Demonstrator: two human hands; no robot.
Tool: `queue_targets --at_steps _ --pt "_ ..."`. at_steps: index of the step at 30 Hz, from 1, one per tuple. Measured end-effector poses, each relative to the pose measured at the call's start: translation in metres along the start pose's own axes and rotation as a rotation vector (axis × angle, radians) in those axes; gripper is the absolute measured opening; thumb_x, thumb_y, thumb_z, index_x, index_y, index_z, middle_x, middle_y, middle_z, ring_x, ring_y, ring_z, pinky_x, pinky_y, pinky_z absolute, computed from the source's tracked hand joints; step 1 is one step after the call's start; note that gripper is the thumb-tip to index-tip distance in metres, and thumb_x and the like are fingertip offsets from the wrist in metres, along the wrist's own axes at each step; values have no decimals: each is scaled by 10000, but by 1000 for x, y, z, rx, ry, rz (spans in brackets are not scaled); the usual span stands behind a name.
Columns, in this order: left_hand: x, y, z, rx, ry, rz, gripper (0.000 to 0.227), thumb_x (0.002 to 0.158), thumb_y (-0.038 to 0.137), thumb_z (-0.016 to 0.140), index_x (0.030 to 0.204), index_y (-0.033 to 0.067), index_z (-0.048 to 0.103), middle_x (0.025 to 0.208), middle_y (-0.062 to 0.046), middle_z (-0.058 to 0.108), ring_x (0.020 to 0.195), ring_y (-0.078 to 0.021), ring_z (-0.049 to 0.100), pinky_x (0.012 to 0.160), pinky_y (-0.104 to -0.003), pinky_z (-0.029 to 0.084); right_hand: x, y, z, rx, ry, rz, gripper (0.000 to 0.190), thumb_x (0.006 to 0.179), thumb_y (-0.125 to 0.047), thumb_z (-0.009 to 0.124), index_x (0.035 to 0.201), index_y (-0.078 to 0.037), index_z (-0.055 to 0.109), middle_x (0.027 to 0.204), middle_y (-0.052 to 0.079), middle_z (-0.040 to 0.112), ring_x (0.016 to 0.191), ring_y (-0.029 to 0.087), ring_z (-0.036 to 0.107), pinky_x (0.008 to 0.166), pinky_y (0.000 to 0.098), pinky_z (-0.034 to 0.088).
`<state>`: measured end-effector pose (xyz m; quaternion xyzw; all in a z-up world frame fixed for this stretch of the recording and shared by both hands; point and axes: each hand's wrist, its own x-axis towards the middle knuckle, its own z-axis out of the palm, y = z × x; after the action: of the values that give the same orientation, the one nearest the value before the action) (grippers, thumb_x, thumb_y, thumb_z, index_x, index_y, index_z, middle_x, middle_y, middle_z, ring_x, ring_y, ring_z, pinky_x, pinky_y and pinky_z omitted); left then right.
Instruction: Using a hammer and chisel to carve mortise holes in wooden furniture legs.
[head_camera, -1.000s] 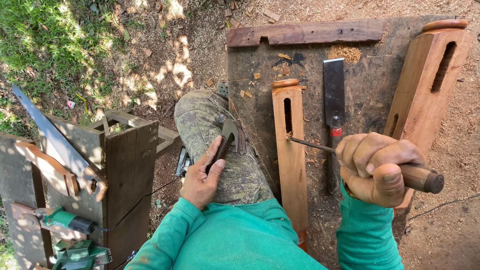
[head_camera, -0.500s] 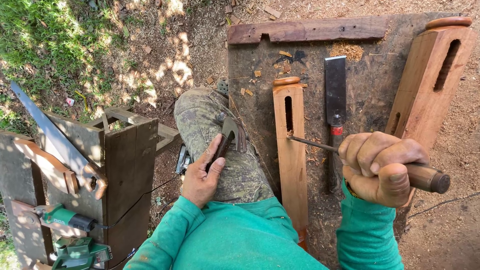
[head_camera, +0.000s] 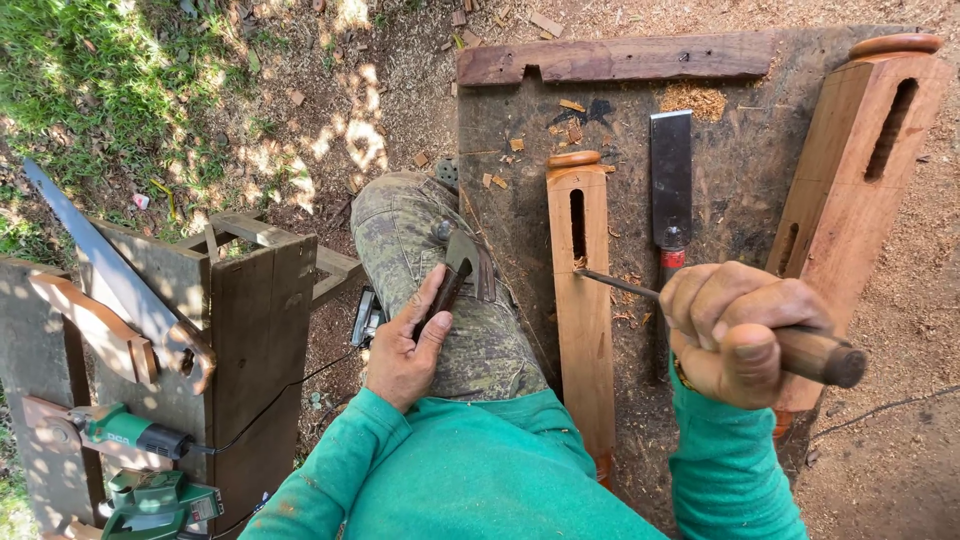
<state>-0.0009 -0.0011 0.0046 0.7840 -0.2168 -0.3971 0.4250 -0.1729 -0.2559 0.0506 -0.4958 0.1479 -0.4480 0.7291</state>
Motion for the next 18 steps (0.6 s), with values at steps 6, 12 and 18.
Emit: queue_targets --at_steps 6,12,18 --pt "-6 59 -7 -30 -27 163 543 962 44 610 1491 86 499 1496 -139 594 1343 -254 613 1070 -295 497 -6 8 19 -65 -1 -16 340 908 -310 699 709 -165 465 565 -18 456 477 90 389 481 266 400" --pt "-18 166 -28 163 -124 466 595 934 16 684 1484 181 528 831 -7 603 653 -145 516 597 -284 466 -2 21 -11 -95 -49 -93 172 954 -278 701 879 -213 560 567 -51 490 460 70 414 451 268 446" --pt "-24 188 -30 303 -185 519 598 952 124 752 1484 293 535 762 25 522 583 -137 468 510 -302 426 9 11 -29 31 -15 -60 234 1043 -259 581 841 -218 471 589 -70 379 497 38 257 505 207 253"
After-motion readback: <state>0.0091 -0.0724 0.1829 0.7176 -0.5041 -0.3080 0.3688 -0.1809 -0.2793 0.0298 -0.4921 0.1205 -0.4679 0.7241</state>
